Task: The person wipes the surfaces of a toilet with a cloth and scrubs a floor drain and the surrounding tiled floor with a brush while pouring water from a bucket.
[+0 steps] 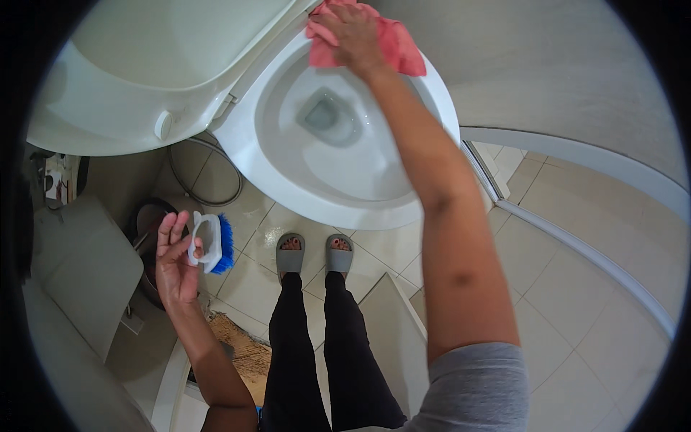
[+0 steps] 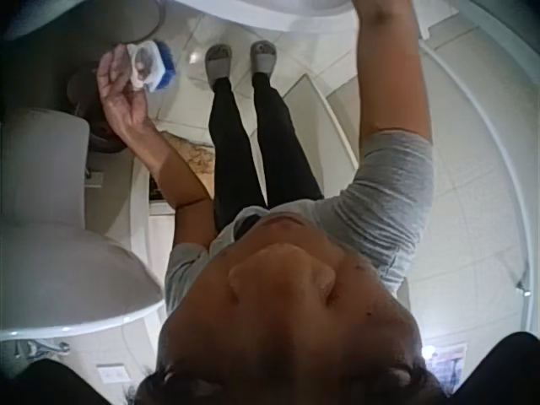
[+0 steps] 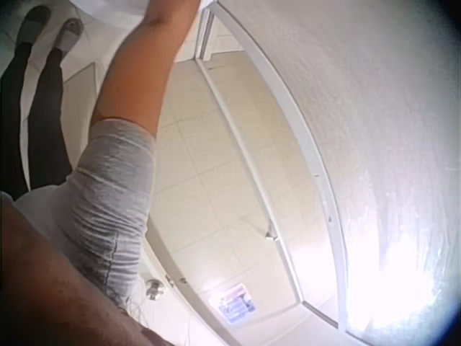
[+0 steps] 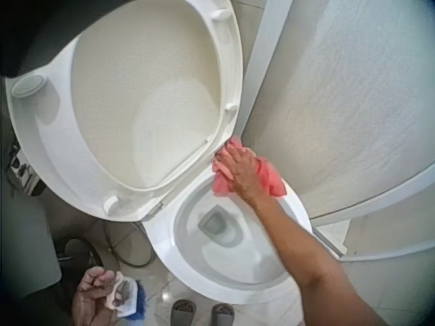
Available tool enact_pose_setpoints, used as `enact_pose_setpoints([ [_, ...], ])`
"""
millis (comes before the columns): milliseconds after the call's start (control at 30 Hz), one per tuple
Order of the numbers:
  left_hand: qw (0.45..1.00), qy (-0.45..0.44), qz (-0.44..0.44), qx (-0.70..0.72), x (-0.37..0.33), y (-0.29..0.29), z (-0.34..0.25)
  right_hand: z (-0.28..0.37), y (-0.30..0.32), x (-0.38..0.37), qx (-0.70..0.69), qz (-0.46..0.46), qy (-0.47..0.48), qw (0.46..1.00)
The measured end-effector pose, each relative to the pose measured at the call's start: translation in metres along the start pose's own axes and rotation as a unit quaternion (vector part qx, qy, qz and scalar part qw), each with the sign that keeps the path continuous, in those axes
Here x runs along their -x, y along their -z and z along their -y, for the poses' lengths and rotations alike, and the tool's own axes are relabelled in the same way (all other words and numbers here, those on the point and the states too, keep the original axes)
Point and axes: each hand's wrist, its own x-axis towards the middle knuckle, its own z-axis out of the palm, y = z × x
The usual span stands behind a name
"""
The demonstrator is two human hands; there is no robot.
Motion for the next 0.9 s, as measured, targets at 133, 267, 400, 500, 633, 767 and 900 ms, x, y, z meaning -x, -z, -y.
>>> enact_pose_setpoints([
  [133, 0.999, -0.026, 0.021, -0.002, -0.008, 0.014, -0.009, -0.01, 0.064, 0.026, -0.068, 0.041, -0.05, 0.996],
  [267, 0.998, -0.042, 0.042, -0.018, -0.022, 0.009, -0.014, -0.05, 0.074, 0.066, 0.0, 0.062, -0.191, 0.98],
  [400, 0.992, -0.059, 0.098, -0.05, -0.035, 0.016, -0.028, -0.065, 0.08, 0.014, -0.36, -0.244, -0.348, 0.831],
  [500, 0.988, -0.054, 0.142, -0.018, -0.049, 0.007, -0.029, -0.079, 0.034, 0.008, -0.246, -0.084, -0.446, 0.857],
  [633, 0.979, -0.063, 0.183, 0.059, -0.057, 0.029, -0.04, 0.051, -0.008, -0.004, 0.011, -0.047, -0.293, 0.955],
  [767, 0.931, -0.033, 0.332, 0.147, -0.063, 0.016, -0.046, 0.102, -0.023, 0.026, -0.033, -0.158, -0.234, 0.959],
  [900, 0.889, 0.016, 0.436, 0.137, -0.048, 0.002, -0.056, 0.195, 0.023, 0.048, -0.246, -0.085, -0.17, 0.95],
])
